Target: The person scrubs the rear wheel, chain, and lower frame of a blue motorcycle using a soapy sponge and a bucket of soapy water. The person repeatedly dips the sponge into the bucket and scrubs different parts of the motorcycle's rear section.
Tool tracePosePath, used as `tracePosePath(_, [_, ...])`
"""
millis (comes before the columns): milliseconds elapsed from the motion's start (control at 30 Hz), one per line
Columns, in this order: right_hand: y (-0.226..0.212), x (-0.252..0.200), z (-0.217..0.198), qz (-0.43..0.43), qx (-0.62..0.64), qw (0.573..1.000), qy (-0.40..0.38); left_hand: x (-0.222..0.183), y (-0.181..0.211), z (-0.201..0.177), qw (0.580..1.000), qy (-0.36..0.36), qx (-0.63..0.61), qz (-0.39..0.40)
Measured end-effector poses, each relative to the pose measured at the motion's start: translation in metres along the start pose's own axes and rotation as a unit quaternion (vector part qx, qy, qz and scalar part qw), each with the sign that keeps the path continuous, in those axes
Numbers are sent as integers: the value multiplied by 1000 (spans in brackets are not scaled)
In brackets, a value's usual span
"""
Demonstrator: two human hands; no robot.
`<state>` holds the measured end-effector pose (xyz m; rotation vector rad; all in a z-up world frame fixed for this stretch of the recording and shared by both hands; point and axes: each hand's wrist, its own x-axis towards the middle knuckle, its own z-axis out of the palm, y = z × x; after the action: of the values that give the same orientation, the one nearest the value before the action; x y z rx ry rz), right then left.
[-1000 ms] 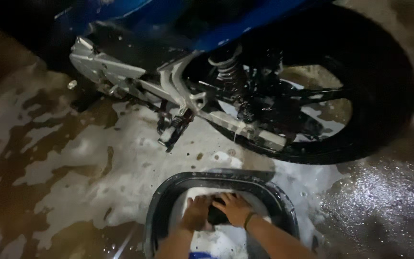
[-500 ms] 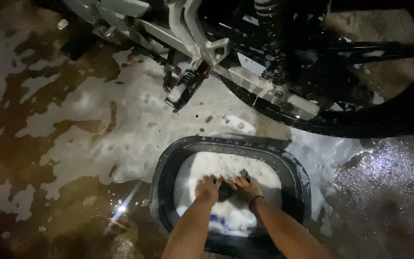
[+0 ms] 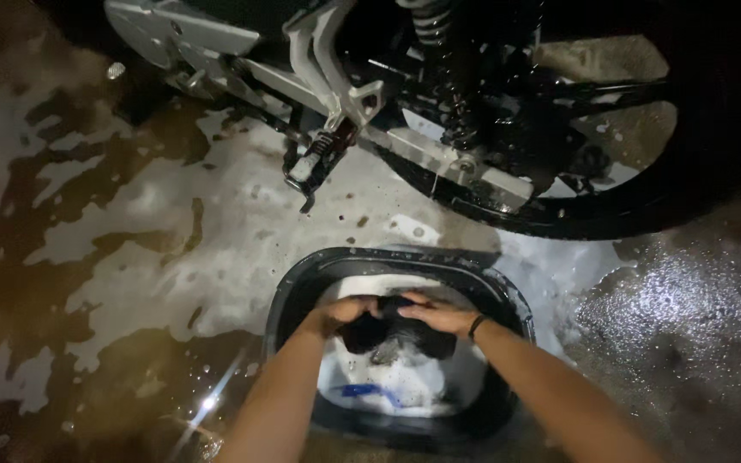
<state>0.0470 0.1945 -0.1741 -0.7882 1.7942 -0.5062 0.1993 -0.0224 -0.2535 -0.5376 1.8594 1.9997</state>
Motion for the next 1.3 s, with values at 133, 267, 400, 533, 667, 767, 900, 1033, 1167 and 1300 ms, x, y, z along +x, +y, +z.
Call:
tracePosePath(133, [23, 19, 45, 13, 59, 986, 155, 4, -20, 33, 984, 72, -119, -108])
tracePosePath(267, [42, 63, 70, 145, 33, 956, 253, 21, -10, 78, 966, 218, -114, -84])
tracePosePath(400, [51, 79, 76, 156, -48, 951, 264, 30, -4, 117, 928, 357, -86, -66])
tracePosePath(533, [34, 57, 76, 28, -1, 917, 397, 36, 2, 125, 908, 410, -72, -40])
tracePosePath(667, [-9, 13, 55, 28, 244, 880, 407, 32, 33, 120, 907, 404, -103, 58])
tracePosePath(767, [-41, -24, 13, -213, 101, 861, 450, 22, 82, 116, 897, 337, -224, 179])
tracePosePath(900, [-80, -80, -60, -361, -117, 820, 429, 2, 166, 104, 850, 168, -450, 214])
tracePosePath(1033, [-115, -132, -114, -300, -22, 860, 412, -5, 233, 101, 841, 62, -483, 237])
tracePosePath(1167, [-143, -187, -168, -360, -100, 733, 568, 12, 272, 94, 882, 130, -321, 320])
tracePosePath(1300, [-182, -201, -213, -307, -202, 684, 630, 36, 290, 100, 883, 268, -86, 376])
